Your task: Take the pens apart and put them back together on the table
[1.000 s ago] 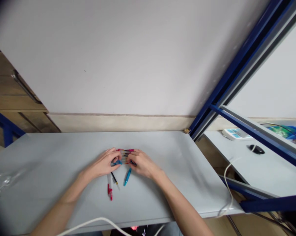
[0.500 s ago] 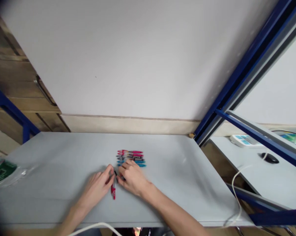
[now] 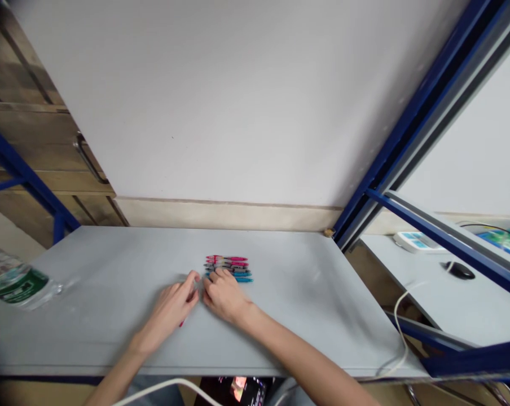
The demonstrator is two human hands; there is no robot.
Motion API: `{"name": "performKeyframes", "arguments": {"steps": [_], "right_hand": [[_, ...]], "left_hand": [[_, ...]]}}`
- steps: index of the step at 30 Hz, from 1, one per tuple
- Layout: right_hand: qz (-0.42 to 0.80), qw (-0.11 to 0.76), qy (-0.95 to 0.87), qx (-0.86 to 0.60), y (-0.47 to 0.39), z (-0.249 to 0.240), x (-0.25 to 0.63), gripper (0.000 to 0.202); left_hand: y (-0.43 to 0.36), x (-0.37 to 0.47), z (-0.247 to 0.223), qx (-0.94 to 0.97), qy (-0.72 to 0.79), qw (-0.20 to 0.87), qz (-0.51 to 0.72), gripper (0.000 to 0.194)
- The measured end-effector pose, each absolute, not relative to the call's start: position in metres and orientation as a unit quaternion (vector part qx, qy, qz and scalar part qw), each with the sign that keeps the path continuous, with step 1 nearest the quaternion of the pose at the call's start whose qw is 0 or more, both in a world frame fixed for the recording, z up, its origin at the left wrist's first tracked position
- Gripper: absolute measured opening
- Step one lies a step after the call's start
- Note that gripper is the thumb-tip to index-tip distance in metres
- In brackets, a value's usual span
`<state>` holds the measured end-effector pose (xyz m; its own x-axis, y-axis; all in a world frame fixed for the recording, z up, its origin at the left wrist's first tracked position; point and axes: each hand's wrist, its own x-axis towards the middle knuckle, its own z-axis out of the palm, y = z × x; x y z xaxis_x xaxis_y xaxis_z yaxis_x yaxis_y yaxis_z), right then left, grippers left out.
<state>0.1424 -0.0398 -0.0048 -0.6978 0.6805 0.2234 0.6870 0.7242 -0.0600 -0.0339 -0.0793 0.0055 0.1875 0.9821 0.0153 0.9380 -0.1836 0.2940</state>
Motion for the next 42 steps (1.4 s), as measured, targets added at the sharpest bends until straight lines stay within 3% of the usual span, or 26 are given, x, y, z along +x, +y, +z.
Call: {"name": "performKeyframes", "arguments": {"steps": [4,8,11,15,19,22,31,42], "right_hand": [[-0.007,0.107,-0.931,-0.350,-0.034,-0.006,0.141,0.011],[0.042,0.141,-0.930,-0.337,-0.025,0.007,0.150,0.008],[0.160,0.239,-0.880,-0.378,-0.017,0.017,0.166,0.017],[0.410,0.380,-0.718,-0.416,-0.004,0.019,0.197,0.031],[0.511,0.498,-0.541,-0.445,0.005,0.016,0.216,0.041],[0.542,0.549,-0.459,-0.441,0.005,0.014,0.214,0.040],[0.550,0.588,-0.411,-0.427,0.005,0.011,0.206,0.025],[0.544,0.509,-0.530,-0.405,-0.004,0.008,0.199,0.029]], "left_hand": [[-0.072,-0.041,0.009,0.754,0.581,0.196,0.236,0.020],[-0.053,-0.041,0.024,0.732,0.553,0.198,0.345,0.020],[-0.027,-0.030,0.036,0.730,0.522,0.189,0.398,0.022],[0.007,-0.004,0.033,0.773,0.439,0.221,0.401,0.023],[0.018,0.012,0.014,0.804,0.388,0.213,0.396,0.010],[0.012,0.013,0.004,0.816,0.382,0.200,0.384,0.013],[0.000,0.012,-0.002,0.849,0.384,0.119,0.342,0.023],[0.004,0.002,0.003,0.847,0.423,0.095,0.308,0.027]]}}
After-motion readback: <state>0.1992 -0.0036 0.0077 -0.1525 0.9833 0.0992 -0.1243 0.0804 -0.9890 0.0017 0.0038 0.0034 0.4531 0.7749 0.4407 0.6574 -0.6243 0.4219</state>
